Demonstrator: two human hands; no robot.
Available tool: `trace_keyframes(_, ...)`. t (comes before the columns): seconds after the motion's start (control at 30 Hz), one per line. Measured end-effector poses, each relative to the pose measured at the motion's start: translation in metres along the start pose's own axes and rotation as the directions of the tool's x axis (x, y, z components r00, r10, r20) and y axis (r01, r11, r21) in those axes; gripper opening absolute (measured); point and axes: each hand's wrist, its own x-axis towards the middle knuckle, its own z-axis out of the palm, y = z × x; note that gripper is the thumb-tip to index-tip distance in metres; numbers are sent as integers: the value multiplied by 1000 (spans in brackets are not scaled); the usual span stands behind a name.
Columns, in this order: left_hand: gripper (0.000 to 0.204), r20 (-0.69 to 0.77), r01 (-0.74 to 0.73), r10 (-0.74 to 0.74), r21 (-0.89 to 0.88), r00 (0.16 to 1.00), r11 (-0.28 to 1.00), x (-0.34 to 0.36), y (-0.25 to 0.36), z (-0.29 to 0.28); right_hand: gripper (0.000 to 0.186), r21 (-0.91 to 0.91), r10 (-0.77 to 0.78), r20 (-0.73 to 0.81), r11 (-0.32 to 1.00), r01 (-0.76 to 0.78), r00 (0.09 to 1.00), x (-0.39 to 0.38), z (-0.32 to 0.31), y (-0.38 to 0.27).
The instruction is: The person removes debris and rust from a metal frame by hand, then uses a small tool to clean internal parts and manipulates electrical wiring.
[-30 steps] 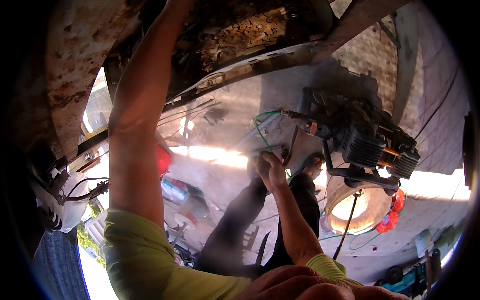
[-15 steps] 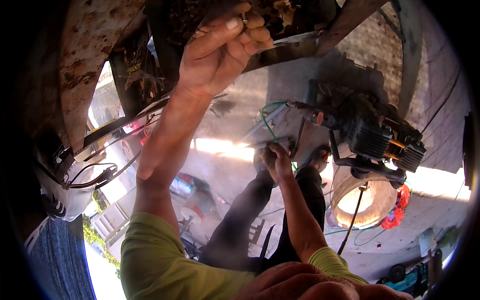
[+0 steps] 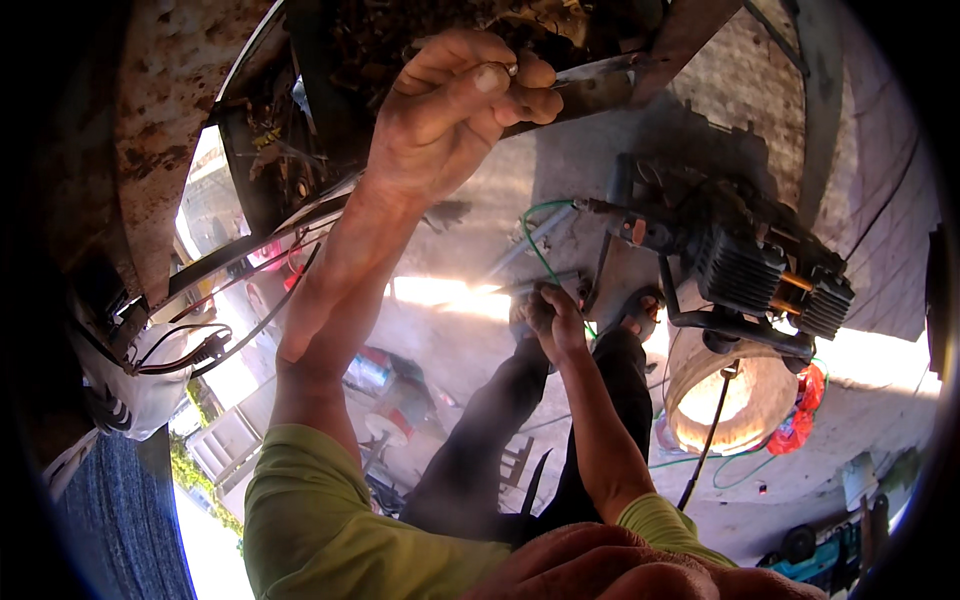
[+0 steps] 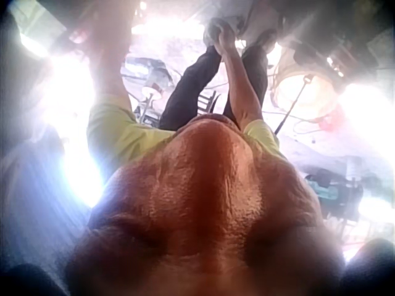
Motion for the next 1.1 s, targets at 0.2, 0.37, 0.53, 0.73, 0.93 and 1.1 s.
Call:
trace_keyframes(0.2,26,-109,66,-61,45,992,997,-3,8,-1,12,20,-3,-6,1000,3,1000,5,-3,4)
trace_keyframes(0.37,25,-163,78,-67,57,984,995,-4,13,0,12,1,3,70,1000,-4,998,7,-8,3)
trace_keyframes(0.53,24,-346,152,72,579,935,801,1,31,12,13,-19,25,54,1000,-24,998,3,2,-2)
trace_keyframes(0.73,21,-365,387,224,920,903,-58,26,54,-13,14,-17,38,51,999,-37,998,-1,7,-7)
trace_keyframes(0.93,24,-523,548,339,836,782,25,61,67,-74,15,-37,30,41,999,-29,999,-8,14,-11)
trace_keyframes(1.1,23,-388,480,381,858,839,-182,95,70,-104,16,-49,40,49,998,-37,998,-6,4,-10)
